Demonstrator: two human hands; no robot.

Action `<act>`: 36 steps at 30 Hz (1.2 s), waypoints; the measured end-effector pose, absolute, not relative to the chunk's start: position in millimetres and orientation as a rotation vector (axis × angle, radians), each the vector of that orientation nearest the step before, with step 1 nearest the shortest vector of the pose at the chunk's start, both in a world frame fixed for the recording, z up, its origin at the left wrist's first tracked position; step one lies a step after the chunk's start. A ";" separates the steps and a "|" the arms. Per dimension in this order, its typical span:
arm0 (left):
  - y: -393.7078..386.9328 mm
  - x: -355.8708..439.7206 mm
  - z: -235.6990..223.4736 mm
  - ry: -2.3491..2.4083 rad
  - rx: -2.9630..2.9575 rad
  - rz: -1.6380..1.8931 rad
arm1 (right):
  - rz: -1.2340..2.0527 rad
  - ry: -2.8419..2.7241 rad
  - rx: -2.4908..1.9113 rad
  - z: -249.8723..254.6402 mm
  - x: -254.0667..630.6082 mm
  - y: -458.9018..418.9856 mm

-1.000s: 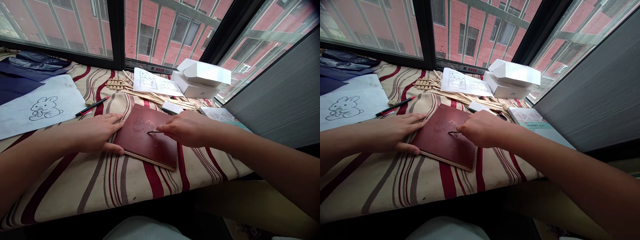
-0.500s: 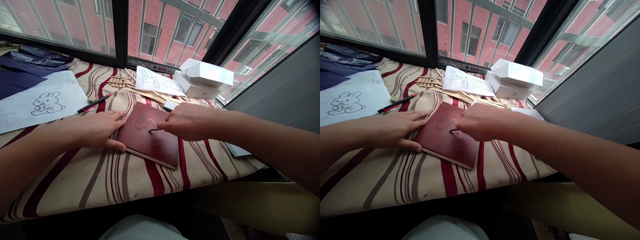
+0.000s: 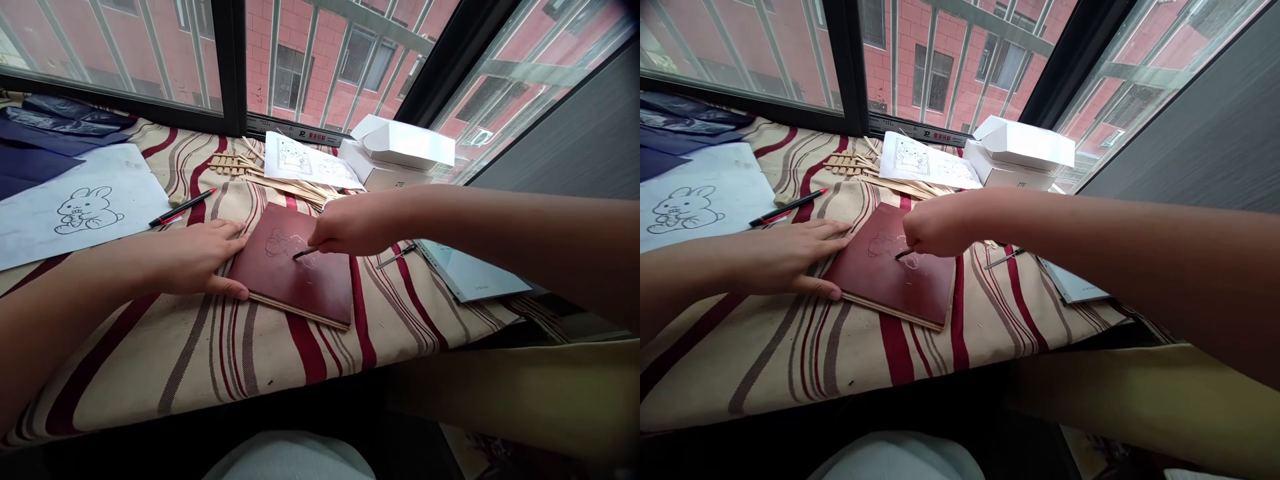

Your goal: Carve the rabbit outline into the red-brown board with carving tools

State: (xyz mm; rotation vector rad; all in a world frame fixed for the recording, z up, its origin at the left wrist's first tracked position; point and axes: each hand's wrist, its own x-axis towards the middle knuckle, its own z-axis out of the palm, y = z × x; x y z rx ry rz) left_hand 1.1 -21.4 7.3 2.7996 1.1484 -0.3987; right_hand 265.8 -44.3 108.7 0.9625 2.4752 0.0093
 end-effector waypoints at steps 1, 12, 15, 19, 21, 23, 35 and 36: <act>-21.3 0.4 6.9 1.147 2.794 -0.380 | 0.067 2.431 0.934 108.4 265.6 -45.1; -29.5 3.7 13.2 1.189 2.787 -0.458 | 0.115 2.398 1.016 92.5 279.8 -70.4; -29.4 5.0 14.0 1.196 2.800 -0.505 | -0.220 2.427 1.291 78.6 286.4 -76.9; -29.6 3.9 14.6 1.195 2.790 -0.495 | -0.426 2.422 1.573 75.6 289.9 -78.8; -30.1 3.0 14.6 1.196 2.782 -0.481 | -0.373 2.442 1.679 80.6 292.5 -78.6; -30.4 2.6 14.1 1.204 2.767 -0.459 | -0.308 2.501 1.645 84.5 296.2 -78.9; -29.7 2.2 12.1 1.198 2.765 -0.423 | -0.120 2.528 1.324 68.3 302.0 -75.7; -29.9 2.1 12.2 1.199 2.771 -0.436 | -0.105 2.519 1.314 69.7 301.6 -76.0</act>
